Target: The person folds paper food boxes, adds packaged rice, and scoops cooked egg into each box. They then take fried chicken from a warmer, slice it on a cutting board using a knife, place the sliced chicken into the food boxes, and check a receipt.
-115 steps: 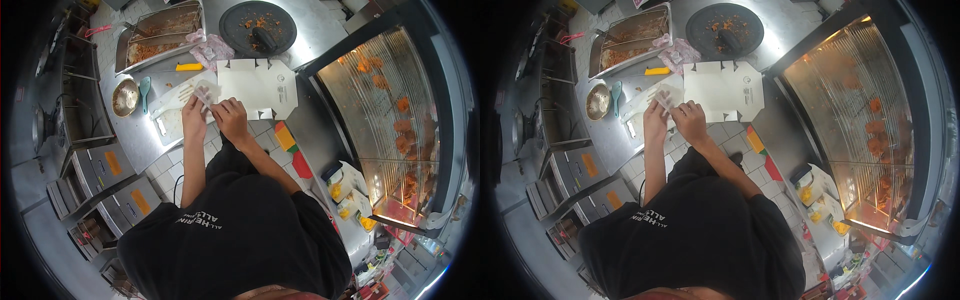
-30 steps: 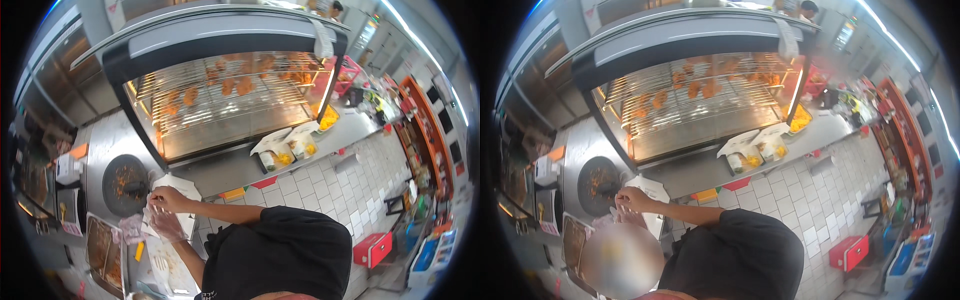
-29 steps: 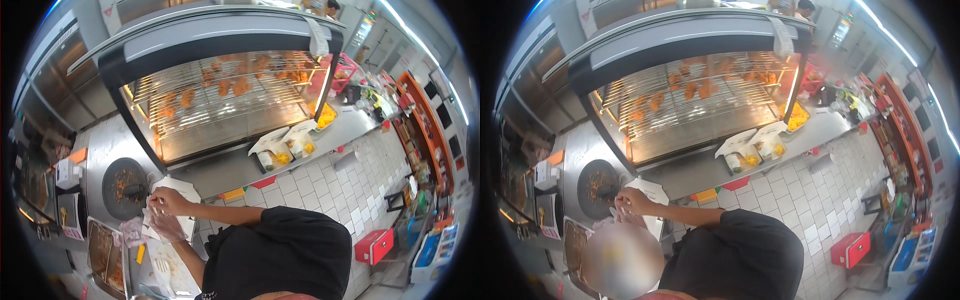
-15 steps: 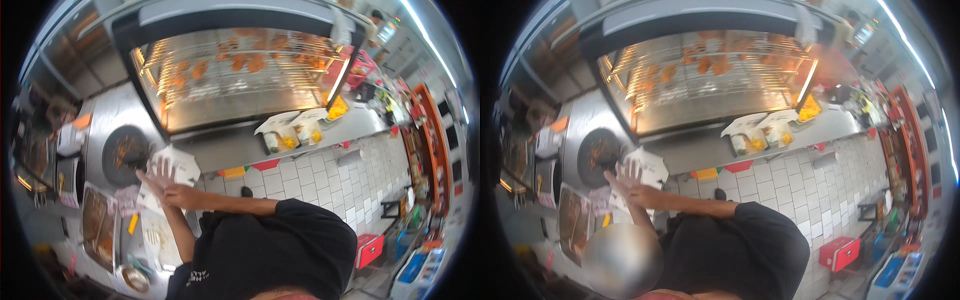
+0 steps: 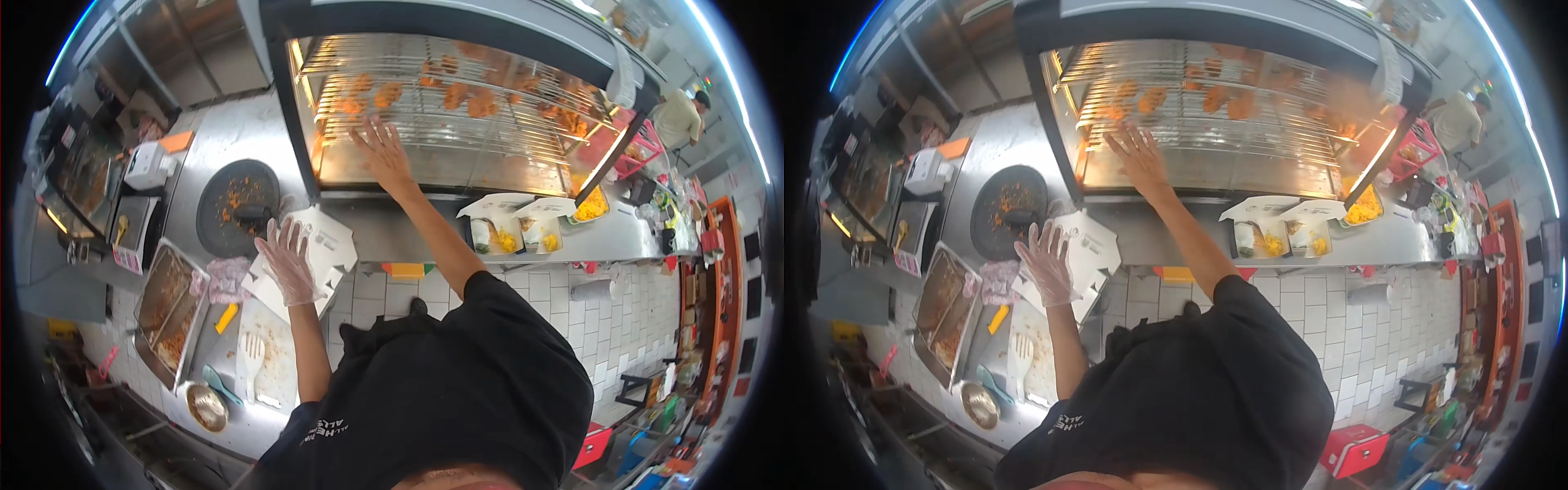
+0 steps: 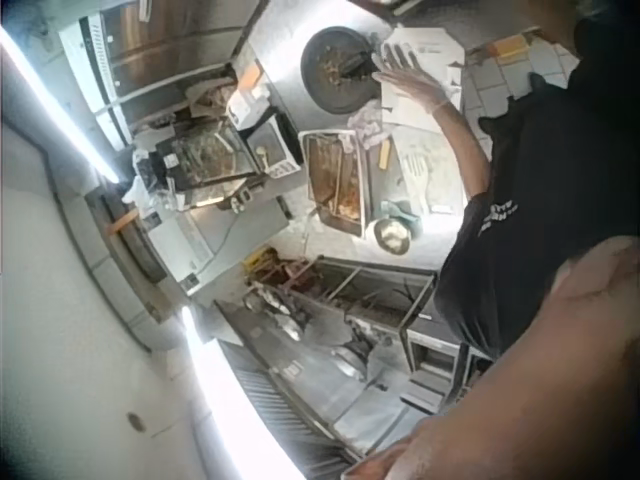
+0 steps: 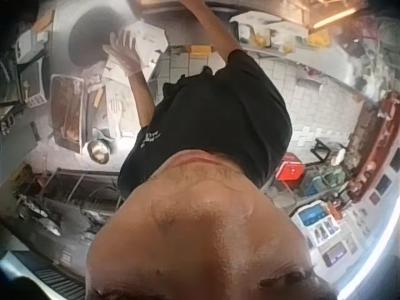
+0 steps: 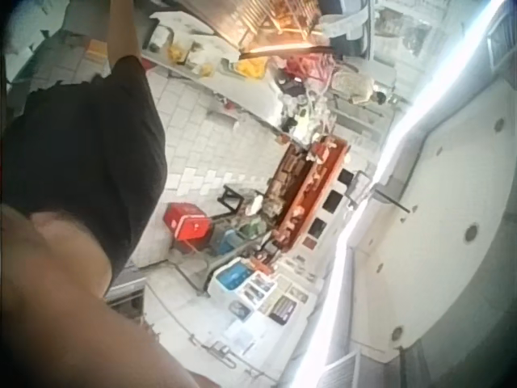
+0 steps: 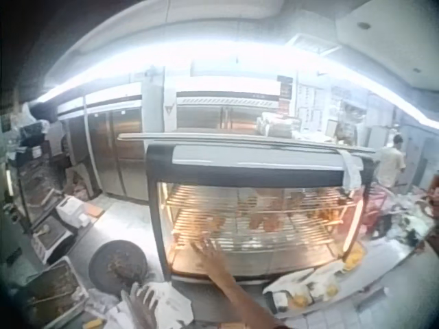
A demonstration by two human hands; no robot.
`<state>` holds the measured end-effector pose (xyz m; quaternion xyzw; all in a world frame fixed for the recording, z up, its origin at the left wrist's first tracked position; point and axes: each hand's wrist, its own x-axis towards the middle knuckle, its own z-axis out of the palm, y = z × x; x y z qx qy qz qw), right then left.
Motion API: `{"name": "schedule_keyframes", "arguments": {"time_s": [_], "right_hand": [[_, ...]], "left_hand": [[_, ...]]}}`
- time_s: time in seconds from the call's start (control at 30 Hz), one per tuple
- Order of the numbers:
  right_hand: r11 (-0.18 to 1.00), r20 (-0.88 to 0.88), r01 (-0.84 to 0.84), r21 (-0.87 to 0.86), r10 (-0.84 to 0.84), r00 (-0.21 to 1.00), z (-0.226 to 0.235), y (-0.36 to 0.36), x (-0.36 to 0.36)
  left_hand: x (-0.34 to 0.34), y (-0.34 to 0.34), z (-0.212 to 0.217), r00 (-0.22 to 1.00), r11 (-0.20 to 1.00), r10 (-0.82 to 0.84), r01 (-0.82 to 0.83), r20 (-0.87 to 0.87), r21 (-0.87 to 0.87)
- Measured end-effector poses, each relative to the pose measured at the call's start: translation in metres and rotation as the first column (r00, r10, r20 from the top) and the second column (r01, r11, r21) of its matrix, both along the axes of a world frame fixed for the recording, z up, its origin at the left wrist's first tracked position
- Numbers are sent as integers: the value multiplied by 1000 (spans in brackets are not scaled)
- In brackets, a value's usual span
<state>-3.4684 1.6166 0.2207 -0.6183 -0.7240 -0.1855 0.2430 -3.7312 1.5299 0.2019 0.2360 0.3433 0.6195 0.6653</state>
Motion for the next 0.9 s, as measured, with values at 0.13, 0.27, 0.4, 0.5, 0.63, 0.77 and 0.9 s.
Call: {"name": "schedule_keyframes", "arguments": {"time_s": [0.13,0.27,0.4,0.5,0.63,0.77,0.9], "right_hand": [[999,190,45,-14,-41,981,-9,2,40],[986,125,165,-24,-160,979,-12,-37,68],[949,-58,301,96,-297,953,-6,-95,92],[955,-392,274,115,-210,896,-11,-163,103],[975,-568,203,95,-114,815,-46,-256,121],[939,-726,309,-154,-319,609,-112,-351,135],[813,-695,452,-368,-563,447,-166,-433,141]], "left_hand": [[35,34,27,981,987,40,-9,-192,160],[87,59,61,967,898,-2,113,-254,425],[169,69,93,330,788,328,421,-885,449],[243,62,98,280,877,-10,464,-960,126],[268,57,99,501,742,252,449,-828,497],[273,90,128,500,283,722,417,-478,863],[333,151,169,397,49,817,676,-419,736]]}}
